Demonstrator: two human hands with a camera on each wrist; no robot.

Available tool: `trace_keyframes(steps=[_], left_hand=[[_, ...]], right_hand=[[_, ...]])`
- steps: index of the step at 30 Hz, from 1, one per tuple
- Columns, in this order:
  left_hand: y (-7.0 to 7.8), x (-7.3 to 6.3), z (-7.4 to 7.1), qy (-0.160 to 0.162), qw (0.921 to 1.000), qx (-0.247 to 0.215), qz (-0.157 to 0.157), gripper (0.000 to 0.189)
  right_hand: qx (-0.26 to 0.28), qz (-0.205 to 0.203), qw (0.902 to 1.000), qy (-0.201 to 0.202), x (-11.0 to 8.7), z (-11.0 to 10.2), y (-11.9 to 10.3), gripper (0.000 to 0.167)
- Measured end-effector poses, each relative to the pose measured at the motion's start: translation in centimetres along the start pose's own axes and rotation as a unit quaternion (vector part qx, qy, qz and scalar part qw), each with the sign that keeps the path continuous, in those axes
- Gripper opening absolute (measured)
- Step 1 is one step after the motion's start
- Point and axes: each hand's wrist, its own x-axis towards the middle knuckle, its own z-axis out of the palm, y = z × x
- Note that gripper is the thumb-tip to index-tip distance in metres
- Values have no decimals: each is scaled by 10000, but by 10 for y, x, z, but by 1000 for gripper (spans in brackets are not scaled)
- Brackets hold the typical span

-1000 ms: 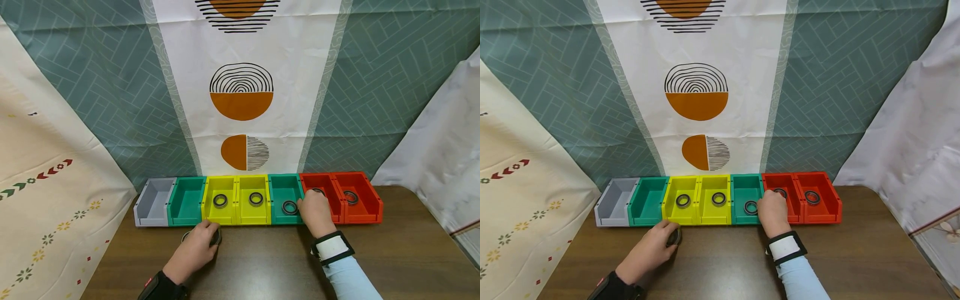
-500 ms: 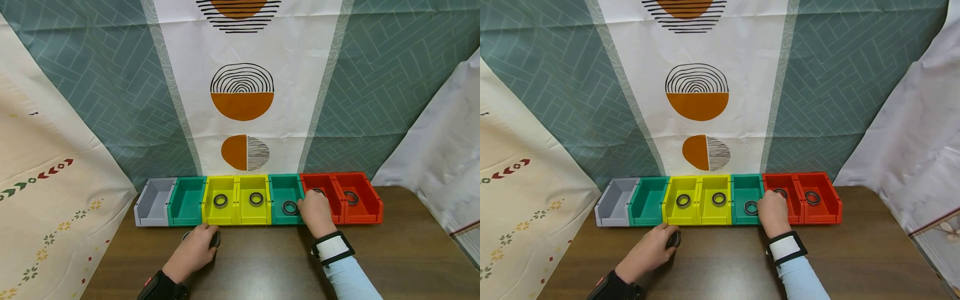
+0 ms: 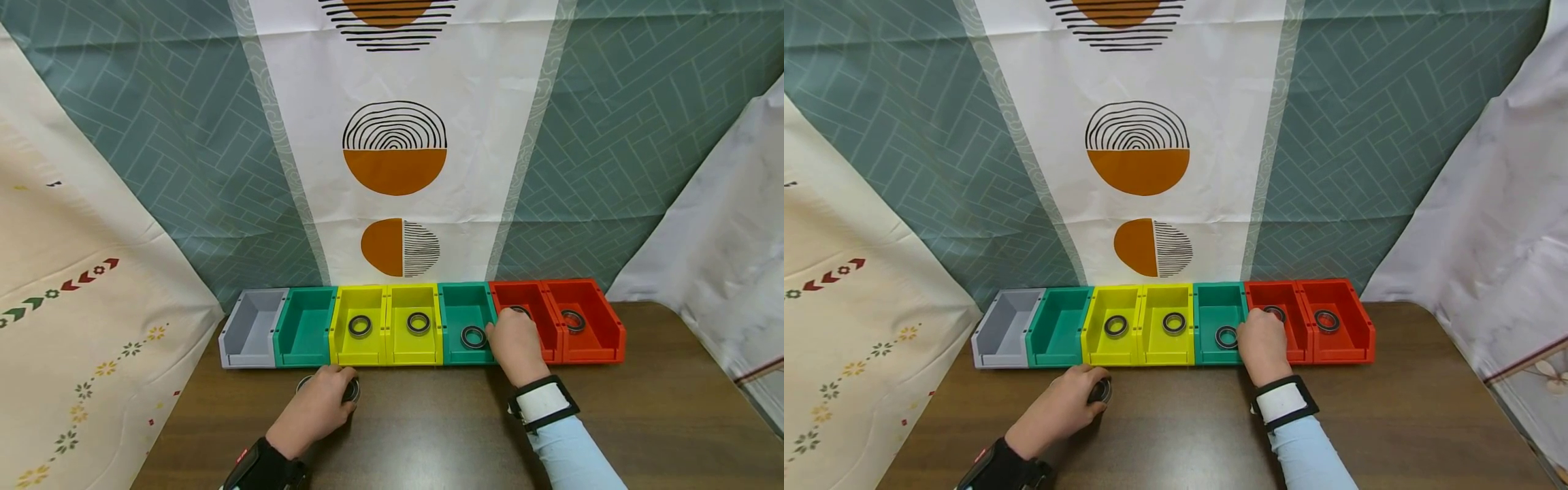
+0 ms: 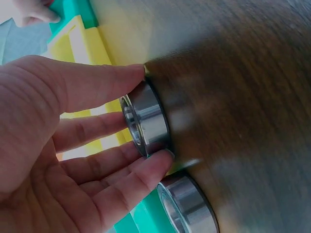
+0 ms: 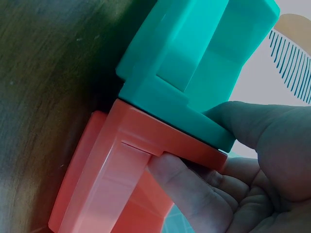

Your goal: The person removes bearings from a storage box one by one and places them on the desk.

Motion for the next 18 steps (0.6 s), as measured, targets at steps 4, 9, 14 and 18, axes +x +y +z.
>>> trace_keyframes(steps=[4, 9, 14, 18], left_hand=[[2, 0, -6, 102, 9999, 98, 37, 39], [7, 2, -17, 615, 9977, 269, 123, 40], [14, 8, -27, 1443, 9886, 362, 210, 52], [19, 15, -31, 1773, 9831, 396, 237, 62]], right_hand=[[8, 22, 10000, -43, 0, -1, 0, 31], [15, -2, 10000, 5, -1, -2, -1, 32], [27, -52, 10000, 48, -2, -3, 0, 32], [95, -29, 10000, 5, -2, -2, 0, 32]])
